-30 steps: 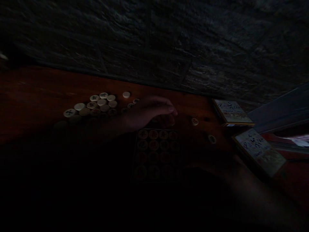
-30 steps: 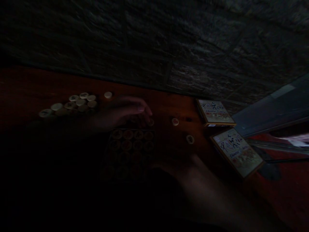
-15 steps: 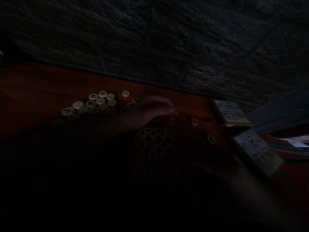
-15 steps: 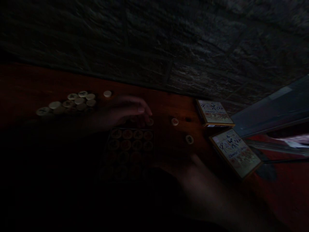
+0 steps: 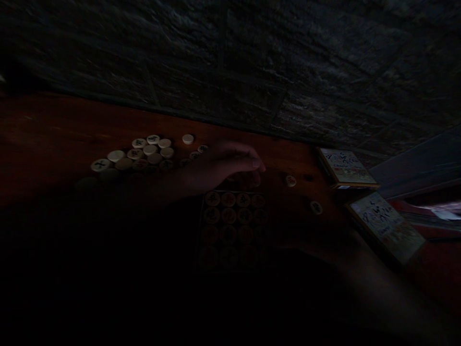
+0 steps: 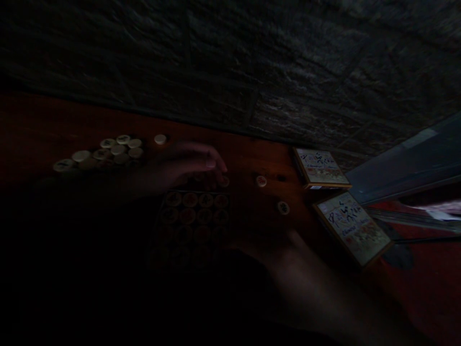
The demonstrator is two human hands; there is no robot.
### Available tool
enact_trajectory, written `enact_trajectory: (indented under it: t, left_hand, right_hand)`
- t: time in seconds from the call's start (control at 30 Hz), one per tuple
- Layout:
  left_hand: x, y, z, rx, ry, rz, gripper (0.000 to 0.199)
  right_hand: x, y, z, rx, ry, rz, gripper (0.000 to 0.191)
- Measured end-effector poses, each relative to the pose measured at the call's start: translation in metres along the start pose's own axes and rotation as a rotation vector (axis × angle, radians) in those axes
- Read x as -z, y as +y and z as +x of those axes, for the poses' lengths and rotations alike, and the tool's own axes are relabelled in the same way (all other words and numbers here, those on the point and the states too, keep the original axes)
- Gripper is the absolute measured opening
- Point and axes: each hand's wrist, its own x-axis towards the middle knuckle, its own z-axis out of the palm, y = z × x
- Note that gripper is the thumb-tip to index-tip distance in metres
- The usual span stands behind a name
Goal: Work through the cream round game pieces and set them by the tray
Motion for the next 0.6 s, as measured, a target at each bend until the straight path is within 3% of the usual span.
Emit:
enact_trajectory:
  t: [0.13, 0.6]
  left_hand:
    - [0.000, 0.001, 0.000, 0.005, 0.008, 0.018, 0.018]
    - [-0.001, -0.001, 0.000, -0.031, 0.028, -0.005, 0.018]
  right_hand:
    - [0.001, -0.001, -0.001, 0.013, -0.027, -0.049, 0.050]
    - [-0.009, 0.017, -0.027, 0.106, -0.110, -0.191, 0.055]
